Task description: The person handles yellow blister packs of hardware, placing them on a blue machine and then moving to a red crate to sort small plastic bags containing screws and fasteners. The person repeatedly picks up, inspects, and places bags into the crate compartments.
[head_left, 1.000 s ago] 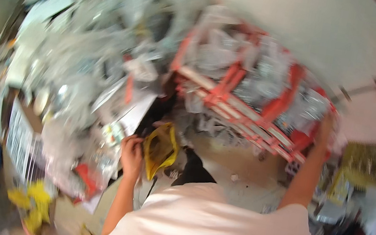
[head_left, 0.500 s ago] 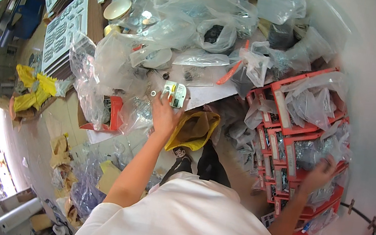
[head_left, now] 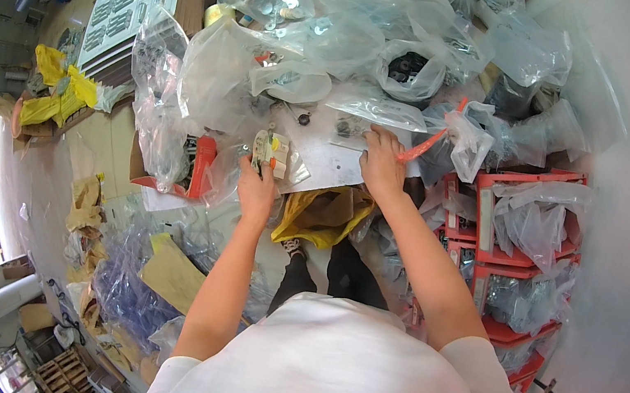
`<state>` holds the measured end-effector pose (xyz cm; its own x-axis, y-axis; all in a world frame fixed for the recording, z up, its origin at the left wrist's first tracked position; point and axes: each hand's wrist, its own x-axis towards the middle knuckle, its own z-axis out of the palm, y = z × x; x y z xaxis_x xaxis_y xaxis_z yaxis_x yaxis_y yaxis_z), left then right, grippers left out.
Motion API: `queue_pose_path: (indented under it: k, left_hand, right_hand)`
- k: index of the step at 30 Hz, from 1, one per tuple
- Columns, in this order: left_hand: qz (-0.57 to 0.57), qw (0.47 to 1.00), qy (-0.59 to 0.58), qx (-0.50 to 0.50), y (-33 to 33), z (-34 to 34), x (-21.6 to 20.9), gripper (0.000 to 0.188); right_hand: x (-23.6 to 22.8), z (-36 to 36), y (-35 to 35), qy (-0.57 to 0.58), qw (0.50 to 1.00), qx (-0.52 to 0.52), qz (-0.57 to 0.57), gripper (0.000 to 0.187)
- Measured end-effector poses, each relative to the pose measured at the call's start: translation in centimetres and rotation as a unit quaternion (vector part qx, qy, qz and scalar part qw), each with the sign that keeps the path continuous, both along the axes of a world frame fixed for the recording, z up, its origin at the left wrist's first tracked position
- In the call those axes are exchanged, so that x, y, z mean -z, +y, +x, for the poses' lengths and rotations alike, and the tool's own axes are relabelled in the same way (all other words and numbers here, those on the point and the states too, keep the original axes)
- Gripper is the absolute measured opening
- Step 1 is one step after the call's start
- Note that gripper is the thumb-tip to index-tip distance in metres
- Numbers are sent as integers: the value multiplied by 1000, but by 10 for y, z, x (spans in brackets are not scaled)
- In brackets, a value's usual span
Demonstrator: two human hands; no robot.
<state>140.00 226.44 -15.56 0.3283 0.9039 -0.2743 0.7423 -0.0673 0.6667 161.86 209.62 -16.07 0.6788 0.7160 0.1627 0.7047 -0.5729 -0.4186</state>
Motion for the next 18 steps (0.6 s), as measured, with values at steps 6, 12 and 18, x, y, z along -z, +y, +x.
queue_pose_path:
  k: [6, 12, 18]
  left_hand:
    - [188, 982, -26, -10, -1, -14, -5, 47]
    - [291, 937, -103, 164, -20, -13, -30, 45]
    - [-368, 893, -258, 21, -63, 31, 3, 45]
  right_hand:
    - [29, 12, 3, -25, 995, -49, -78, 30]
    - [10, -9, -11, 5, 999, -52, 5, 19]
    - [-10, -44, -20, 78, 993, 21, 83, 9]
